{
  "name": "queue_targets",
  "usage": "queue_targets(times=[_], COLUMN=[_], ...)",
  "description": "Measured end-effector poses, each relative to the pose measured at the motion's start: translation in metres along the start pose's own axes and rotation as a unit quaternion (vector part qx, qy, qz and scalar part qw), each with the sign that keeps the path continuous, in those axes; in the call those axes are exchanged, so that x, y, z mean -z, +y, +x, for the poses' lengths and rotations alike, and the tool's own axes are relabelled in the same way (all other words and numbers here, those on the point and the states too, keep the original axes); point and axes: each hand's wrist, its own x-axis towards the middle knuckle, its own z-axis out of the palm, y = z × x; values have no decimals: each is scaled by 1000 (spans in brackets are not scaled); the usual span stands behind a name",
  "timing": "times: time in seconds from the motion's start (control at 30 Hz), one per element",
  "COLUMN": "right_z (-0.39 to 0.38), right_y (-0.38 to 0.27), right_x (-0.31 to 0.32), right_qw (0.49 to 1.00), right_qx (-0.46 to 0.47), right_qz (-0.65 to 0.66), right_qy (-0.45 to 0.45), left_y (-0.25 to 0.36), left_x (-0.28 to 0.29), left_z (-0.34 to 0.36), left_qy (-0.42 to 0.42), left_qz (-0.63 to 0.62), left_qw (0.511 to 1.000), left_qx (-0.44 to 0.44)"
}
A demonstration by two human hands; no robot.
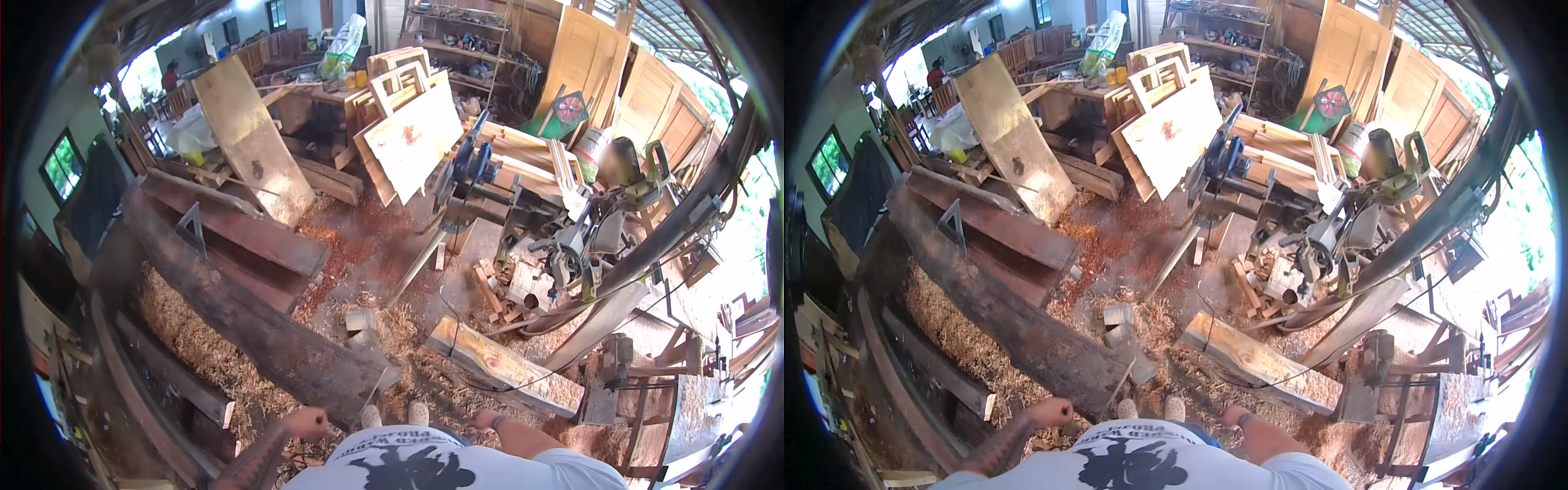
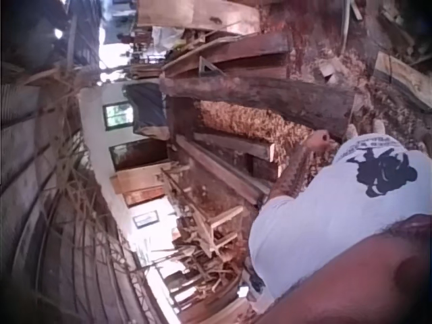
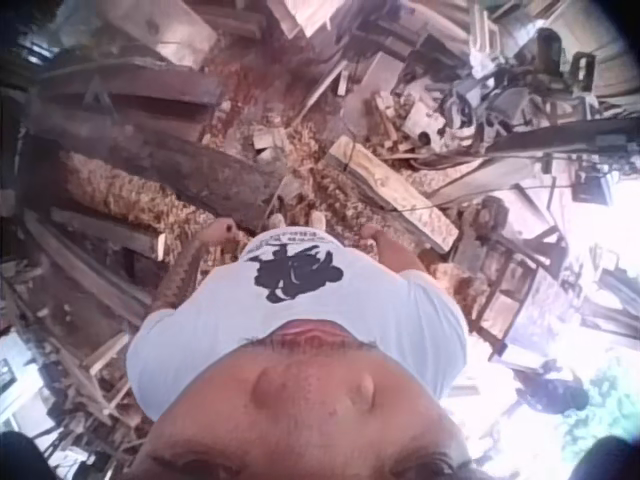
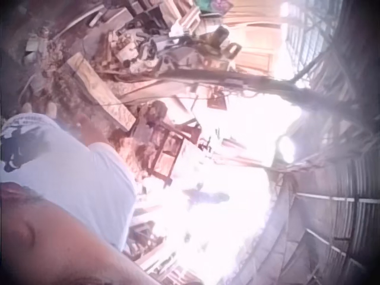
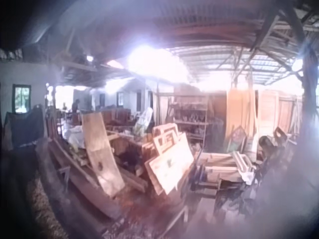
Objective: The person removes screws from a hand planer using a screwdriver, takes out the metal blades, and handles several replacement blades. They then move to a wooden post to operate a light switch and walk through the workshop where wood planks and furniture are visible.
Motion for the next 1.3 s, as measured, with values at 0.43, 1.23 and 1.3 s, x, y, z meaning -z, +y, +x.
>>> queue_targets(times=[0.43,1.23,1.3], right_z=[48,172,211], right_y=[-126,-705,-700], right_x=[143,94,118], right_qw=[970,904,910], right_qx=[32,254,227], right_qz=[-40,-326,-324], right_qy=[-237,-110,-128], left_y=[-188,-492,-503], left_x=[-221,-223,-152], left_z=[-149,-316,-302], left_qy=[13,335,270], left_qz=[-129,-182,-96], left_qw=[976,890,929], left_qx=[172,249,233])
